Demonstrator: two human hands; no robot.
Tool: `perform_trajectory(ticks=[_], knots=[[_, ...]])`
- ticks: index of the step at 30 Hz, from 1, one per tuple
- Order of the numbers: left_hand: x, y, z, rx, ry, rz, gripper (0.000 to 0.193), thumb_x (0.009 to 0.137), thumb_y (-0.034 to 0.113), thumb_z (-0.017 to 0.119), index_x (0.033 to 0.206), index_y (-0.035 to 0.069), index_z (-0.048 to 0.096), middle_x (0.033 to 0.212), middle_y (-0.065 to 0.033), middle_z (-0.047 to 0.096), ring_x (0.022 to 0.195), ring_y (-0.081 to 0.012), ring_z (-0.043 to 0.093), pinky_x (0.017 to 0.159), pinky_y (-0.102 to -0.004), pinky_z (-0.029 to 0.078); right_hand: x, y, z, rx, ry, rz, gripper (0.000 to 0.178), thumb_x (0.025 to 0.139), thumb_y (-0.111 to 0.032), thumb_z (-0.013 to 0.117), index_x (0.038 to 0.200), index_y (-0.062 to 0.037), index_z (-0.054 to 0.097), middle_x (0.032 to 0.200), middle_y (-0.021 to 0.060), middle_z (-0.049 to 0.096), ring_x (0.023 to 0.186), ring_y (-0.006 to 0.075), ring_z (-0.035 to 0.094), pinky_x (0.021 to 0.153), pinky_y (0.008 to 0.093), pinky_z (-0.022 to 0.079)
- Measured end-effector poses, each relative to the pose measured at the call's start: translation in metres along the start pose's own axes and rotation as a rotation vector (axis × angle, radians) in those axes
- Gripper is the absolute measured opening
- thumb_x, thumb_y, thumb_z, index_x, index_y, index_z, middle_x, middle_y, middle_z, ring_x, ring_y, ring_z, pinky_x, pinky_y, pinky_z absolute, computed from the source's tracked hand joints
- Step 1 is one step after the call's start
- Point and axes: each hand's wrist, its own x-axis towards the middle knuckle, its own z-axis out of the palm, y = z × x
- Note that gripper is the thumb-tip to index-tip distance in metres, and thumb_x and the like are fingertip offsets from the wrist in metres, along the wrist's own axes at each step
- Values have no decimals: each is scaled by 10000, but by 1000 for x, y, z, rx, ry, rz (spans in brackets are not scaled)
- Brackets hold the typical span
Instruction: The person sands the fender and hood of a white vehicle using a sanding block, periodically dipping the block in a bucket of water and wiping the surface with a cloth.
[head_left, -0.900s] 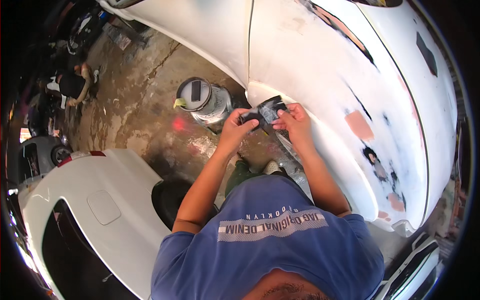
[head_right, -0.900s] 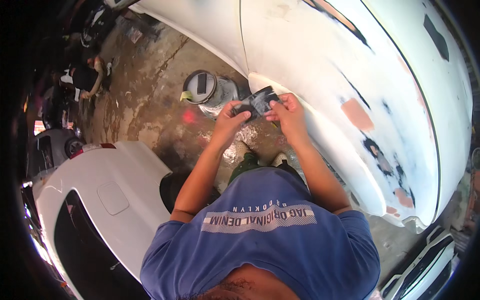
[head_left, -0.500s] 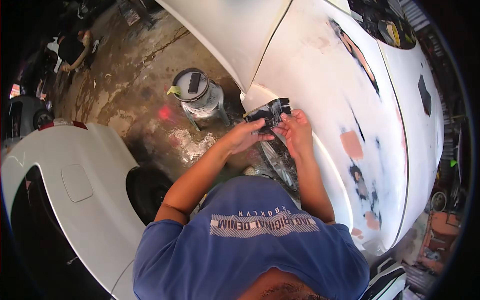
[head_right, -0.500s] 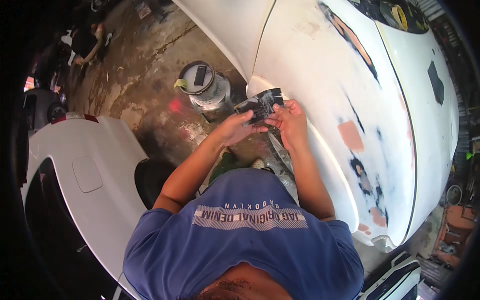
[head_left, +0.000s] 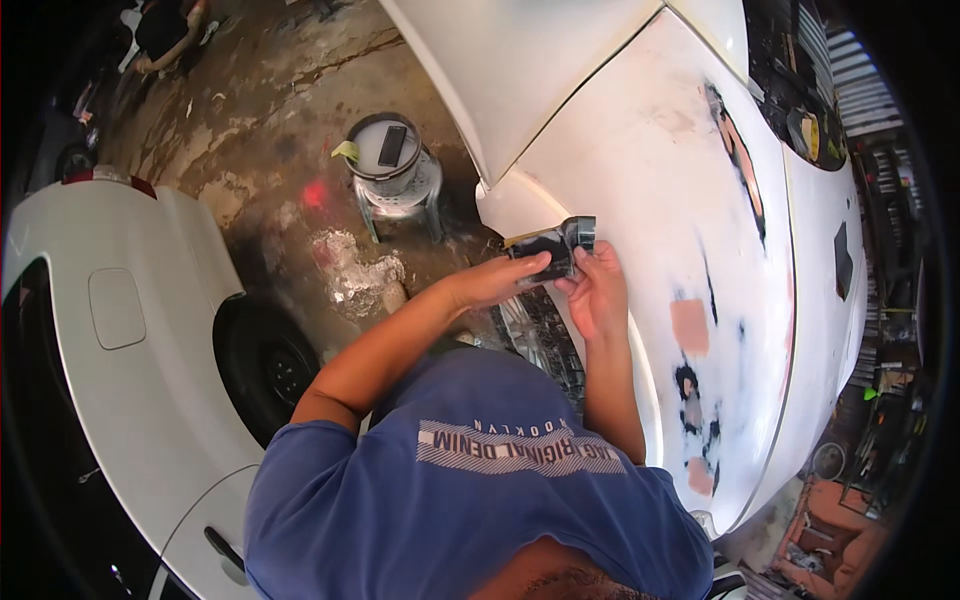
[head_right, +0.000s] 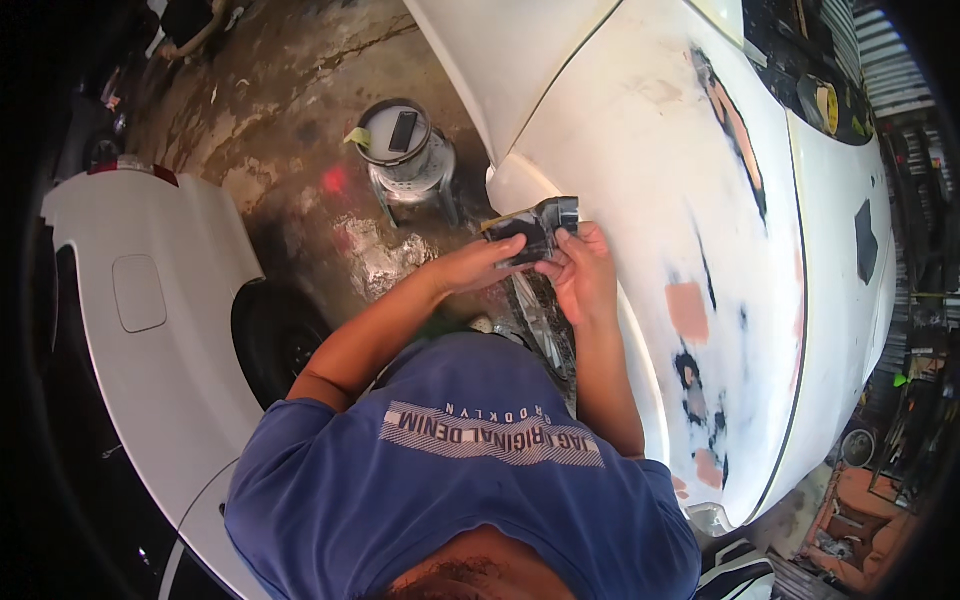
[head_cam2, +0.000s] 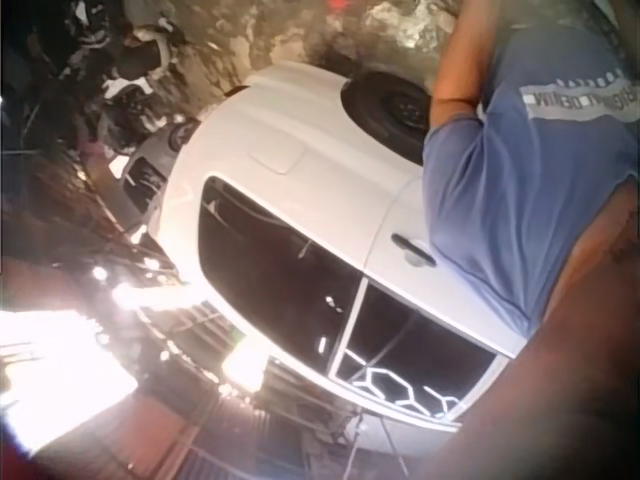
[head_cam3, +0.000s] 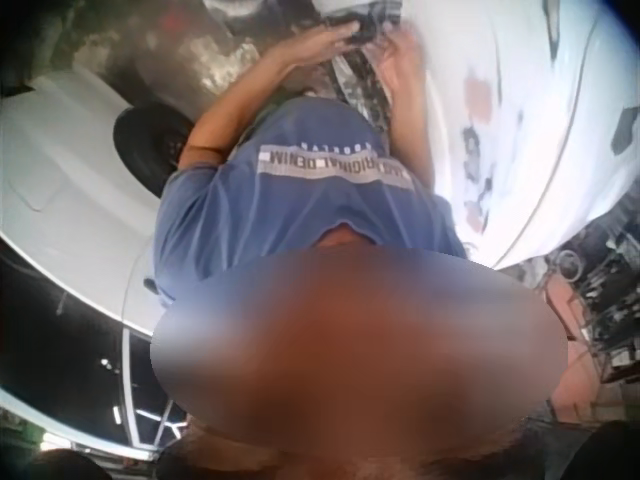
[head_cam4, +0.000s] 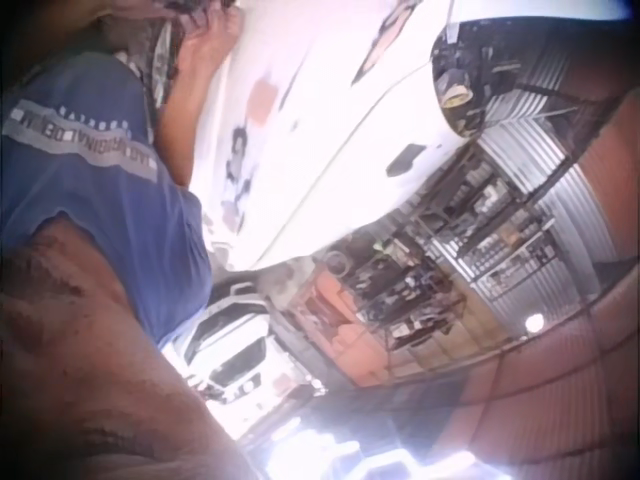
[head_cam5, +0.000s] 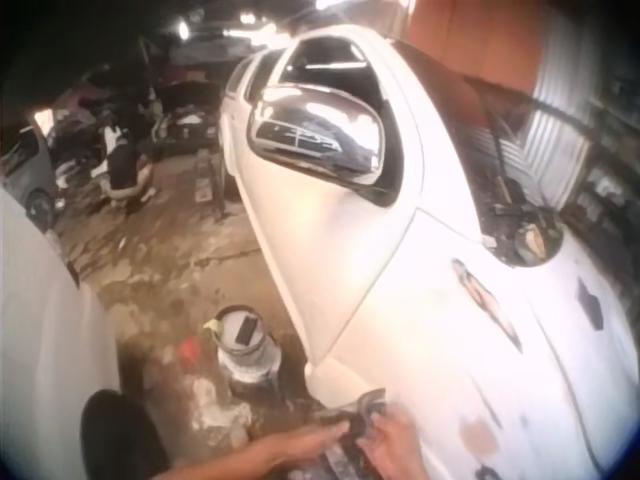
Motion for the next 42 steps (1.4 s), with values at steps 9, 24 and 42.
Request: perform_trajectory(ticks=[9, 24, 42], knots=[[25, 20, -12, -97, 499, 280, 605, 1074, 307, 467, 1548, -31, 302, 1511, -178, 489, 1347, -319, 540, 1124, -387, 458, -46, -38, 6, -770, 150, -352, 327, 1011, -73, 600, 1314, 39, 546, 1280, 202, 646, 1070, 258, 693, 906, 340, 561], [139, 9, 28, 595, 921, 335, 851, 1022, 434, 462, 1572, -110, 108, 1656, -329, 64, 1550, -471, 9, 1265, -516, 24, -124, -142, -51, -1537, 528, -1278, 203, 1059, -100, 534, 1199, 28, 605, 1250, 172, 652, 978, 251, 707, 768, 320, 600], [136, 27, 4, 285, 908, 416, 783, 982, 415, 395, 1564, -79, 221, 1644, -237, 233, 1564, -329, 123, 1262, -494, -8, -109, -141, -71, -1726, 439, -1498, 307, 1056, -210, 577, 1166, 74, 614, 1193, 207, 582, 1029, 271, 617, 767, 338, 595]])
